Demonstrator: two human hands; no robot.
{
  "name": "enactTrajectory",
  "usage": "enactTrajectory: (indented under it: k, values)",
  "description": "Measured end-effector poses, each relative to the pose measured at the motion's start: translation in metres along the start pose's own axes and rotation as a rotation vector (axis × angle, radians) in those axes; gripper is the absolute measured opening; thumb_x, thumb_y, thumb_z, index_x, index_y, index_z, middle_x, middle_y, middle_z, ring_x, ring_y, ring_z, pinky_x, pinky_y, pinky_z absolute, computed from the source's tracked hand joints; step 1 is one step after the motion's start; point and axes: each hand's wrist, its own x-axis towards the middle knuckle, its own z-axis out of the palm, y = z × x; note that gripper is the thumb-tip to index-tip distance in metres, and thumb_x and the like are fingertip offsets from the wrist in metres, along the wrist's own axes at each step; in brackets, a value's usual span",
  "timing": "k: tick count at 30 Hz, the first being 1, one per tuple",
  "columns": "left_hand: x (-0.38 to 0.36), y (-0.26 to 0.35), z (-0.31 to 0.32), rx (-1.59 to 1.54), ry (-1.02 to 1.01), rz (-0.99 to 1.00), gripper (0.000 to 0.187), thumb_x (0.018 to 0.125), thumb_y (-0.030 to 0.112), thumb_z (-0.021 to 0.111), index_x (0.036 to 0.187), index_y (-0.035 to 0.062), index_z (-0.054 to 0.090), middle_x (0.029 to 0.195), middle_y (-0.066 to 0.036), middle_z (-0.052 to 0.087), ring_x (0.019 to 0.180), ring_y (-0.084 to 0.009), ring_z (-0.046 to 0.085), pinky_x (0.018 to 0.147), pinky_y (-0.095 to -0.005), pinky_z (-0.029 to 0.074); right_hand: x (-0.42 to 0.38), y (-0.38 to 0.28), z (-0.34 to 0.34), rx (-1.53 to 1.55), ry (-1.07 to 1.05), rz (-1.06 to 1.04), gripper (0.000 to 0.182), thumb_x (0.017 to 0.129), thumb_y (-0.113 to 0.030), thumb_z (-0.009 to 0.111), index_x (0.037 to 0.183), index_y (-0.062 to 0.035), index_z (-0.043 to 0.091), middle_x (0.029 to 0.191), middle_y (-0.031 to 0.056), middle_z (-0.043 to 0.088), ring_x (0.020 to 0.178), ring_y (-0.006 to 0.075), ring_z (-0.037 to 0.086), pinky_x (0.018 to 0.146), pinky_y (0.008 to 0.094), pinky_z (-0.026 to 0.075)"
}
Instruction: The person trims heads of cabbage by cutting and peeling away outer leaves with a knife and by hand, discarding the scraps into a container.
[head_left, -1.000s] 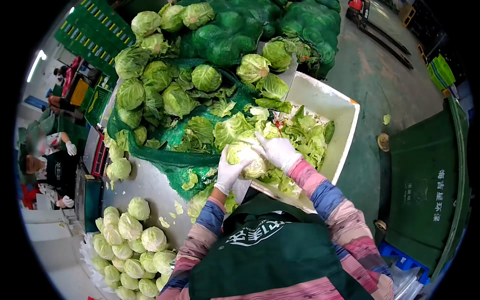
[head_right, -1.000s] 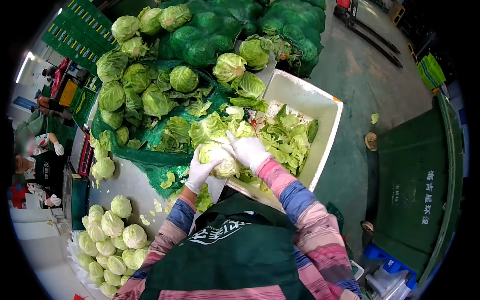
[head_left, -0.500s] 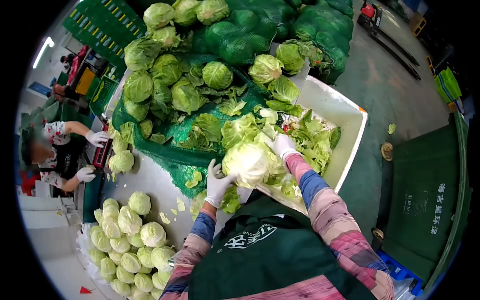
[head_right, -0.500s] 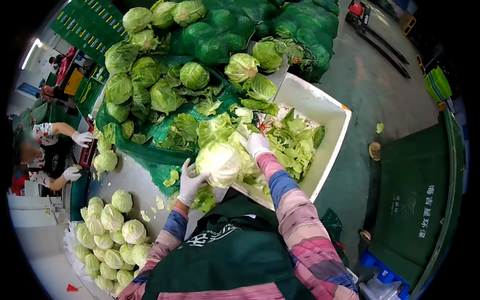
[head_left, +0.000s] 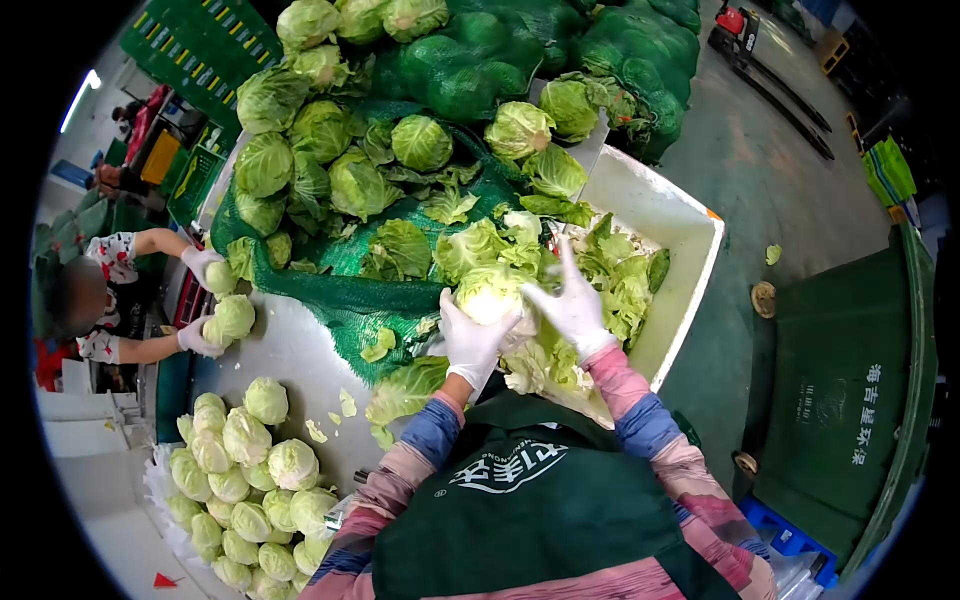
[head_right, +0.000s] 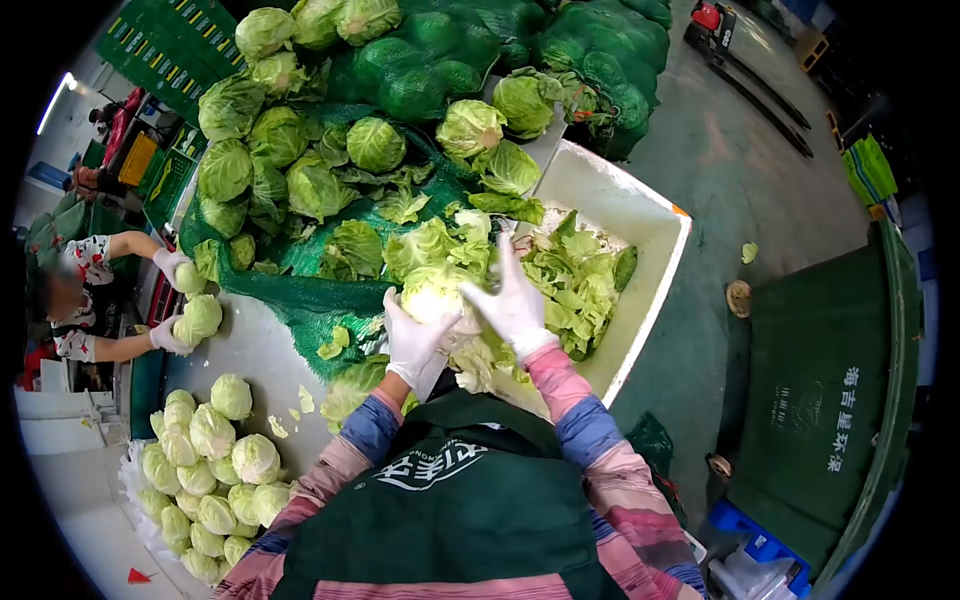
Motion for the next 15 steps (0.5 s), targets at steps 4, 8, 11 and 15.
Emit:
enactTrajectory:
  k: [4,8,11,15]
  values:
    - [0.002,0.008,0.001,0.121,-0.048,0.090,0.110,0.059,0.044,0.086,0.136,-0.0083,0.027,0.129,-0.028,0.043,0.120,-0.0403,0.042,0.101,-0.0451,0.036,0.020,-0.014,0.015,-0.425,-0.141,-0.163,0.089,0.073,-0.068,0.062,0.140,-0.0122,0.045,0.115,0.0215,0.063,0.100,0.0365,0.063,0.087,0.0417,0.050]
    - [0.008,-0.001,-0.006,-0.077,-0.134,0.005,0.098,0.063,0.035,0.087,0.130,-0.0076,0.030,0.128,-0.028,0.044,0.119,-0.0325,0.046,0.100,-0.0401,0.040,0.055,-0.002,0.026,-0.333,-0.191,-0.047,0.056,0.076,-0.059,0.062,0.101,-0.0096,0.069,0.089,0.0178,0.069,0.082,0.0346,0.067,0.073,0.0416,0.053]
    - [-0.004,-0.026,-0.010,-0.148,-0.138,0.207,0.099,0.066,0.028,0.086,0.135,-0.0053,0.023,0.130,-0.025,0.039,0.121,-0.0277,0.045,0.101,-0.0358,0.040,0.071,0.035,0.037,-0.332,-0.178,0.116,0.046,0.078,-0.051,0.063,0.096,-0.0099,0.070,0.090,0.0200,0.069,0.083,0.0346,0.067,0.074,0.0432,0.053]
    - [-0.003,-0.068,-0.028,-0.386,-0.014,-0.212,0.102,0.069,0.024,0.085,0.140,-0.0019,0.016,0.133,-0.023,0.038,0.115,-0.0328,0.050,0.096,-0.0434,0.045,0.044,0.087,0.051,-0.222,-0.023,0.294,0.062,0.078,-0.056,0.064,0.099,0.0028,0.068,0.090,0.0265,0.066,0.087,0.0390,0.065,0.079,0.0440,0.051]
